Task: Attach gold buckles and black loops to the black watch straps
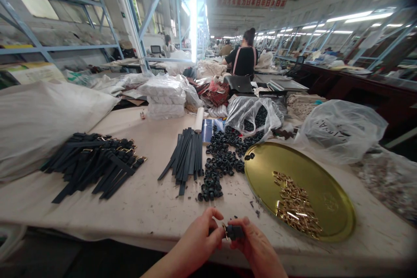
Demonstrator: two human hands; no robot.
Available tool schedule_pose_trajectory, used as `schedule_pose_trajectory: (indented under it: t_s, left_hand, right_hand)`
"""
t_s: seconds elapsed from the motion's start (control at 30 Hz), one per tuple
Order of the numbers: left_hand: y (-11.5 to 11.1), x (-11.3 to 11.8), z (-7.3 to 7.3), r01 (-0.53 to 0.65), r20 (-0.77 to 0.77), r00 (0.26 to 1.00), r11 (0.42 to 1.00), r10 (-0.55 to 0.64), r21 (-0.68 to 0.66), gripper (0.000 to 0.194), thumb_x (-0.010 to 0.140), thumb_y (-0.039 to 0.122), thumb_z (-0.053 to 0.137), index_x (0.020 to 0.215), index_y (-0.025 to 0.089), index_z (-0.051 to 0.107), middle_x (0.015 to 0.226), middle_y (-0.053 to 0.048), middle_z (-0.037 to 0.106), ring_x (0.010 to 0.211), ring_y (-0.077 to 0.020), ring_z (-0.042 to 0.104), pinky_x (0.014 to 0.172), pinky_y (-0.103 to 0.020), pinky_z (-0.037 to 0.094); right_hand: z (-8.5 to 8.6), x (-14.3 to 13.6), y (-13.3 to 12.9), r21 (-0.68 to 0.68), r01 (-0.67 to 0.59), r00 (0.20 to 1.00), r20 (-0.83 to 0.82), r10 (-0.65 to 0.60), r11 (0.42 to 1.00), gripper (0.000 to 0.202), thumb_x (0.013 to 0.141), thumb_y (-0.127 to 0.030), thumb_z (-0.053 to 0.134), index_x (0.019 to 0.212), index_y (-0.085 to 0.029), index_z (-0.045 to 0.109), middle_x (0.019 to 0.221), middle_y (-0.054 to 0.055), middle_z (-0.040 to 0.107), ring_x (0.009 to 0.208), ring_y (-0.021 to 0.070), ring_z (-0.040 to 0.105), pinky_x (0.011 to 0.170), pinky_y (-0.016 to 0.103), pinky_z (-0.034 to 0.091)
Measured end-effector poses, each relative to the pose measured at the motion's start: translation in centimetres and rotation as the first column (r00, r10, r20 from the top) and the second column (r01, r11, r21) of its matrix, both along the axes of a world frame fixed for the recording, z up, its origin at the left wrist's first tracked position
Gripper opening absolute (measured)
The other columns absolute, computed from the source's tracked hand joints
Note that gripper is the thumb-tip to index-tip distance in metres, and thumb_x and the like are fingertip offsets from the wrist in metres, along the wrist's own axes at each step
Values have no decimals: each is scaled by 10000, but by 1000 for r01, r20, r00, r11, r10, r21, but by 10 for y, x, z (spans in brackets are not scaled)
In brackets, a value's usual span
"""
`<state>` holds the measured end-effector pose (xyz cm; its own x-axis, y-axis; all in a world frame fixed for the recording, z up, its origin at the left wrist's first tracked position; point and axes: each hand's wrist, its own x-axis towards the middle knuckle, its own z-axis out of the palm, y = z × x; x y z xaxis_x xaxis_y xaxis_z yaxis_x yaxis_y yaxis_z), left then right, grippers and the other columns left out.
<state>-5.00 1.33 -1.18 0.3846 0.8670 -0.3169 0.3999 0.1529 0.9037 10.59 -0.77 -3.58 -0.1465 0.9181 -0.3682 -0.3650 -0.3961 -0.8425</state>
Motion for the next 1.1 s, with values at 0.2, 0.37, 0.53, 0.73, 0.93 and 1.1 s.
schedule_pose_trajectory:
  t_s: [0.2,0.37,0.53,0.73,0.93,1.1]
  left_hand:
    - [-6,2,8,4,-120,993,998,4,68,226,768,285,452,973,192,471,661,31,595,586,-119,511,545,-202,325]
    - [-7,0,16,18,-335,942,991,26,130,286,722,389,515,929,192,530,666,10,601,575,-132,502,513,-215,275]
    - [-7,0,18,45,-354,935,992,1,121,220,727,380,503,758,181,591,702,-15,632,635,-146,523,542,-218,303]
    - [-5,-1,14,41,-159,987,999,-41,-4,207,712,331,510,770,165,619,674,4,616,623,-128,512,538,-202,330]
    - [-3,-4,16,-18,180,980,939,85,-342,203,632,236,544,810,139,534,595,50,531,503,-79,450,468,-178,318]
    - [-4,-3,11,-15,226,967,917,114,-398,243,613,200,554,843,123,553,633,23,588,563,-90,506,518,-184,335]
  right_hand:
    - [-14,-9,-5,-182,-107,973,-222,65,977,378,570,-503,710,782,-194,653,575,-40,557,462,62,452,454,186,370]
    - [-15,-7,-10,-275,-191,909,-411,65,942,280,605,-406,730,723,-169,640,557,-42,547,481,58,476,483,177,392]
    - [-17,-9,-15,-271,-162,908,-417,36,949,291,620,-442,705,692,-170,627,559,-37,546,489,69,465,486,189,378]
    - [-4,-7,-10,-167,-42,977,-212,6,985,304,606,-435,712,602,-172,561,563,-37,520,526,87,439,506,204,348]
    - [-10,-1,-2,48,99,941,320,-110,994,388,634,-517,631,520,-212,418,457,-61,418,452,105,376,466,246,306]
    - [-14,5,-2,189,-14,826,556,-95,982,246,698,-418,603,819,-226,508,547,-66,472,497,126,433,505,251,322]
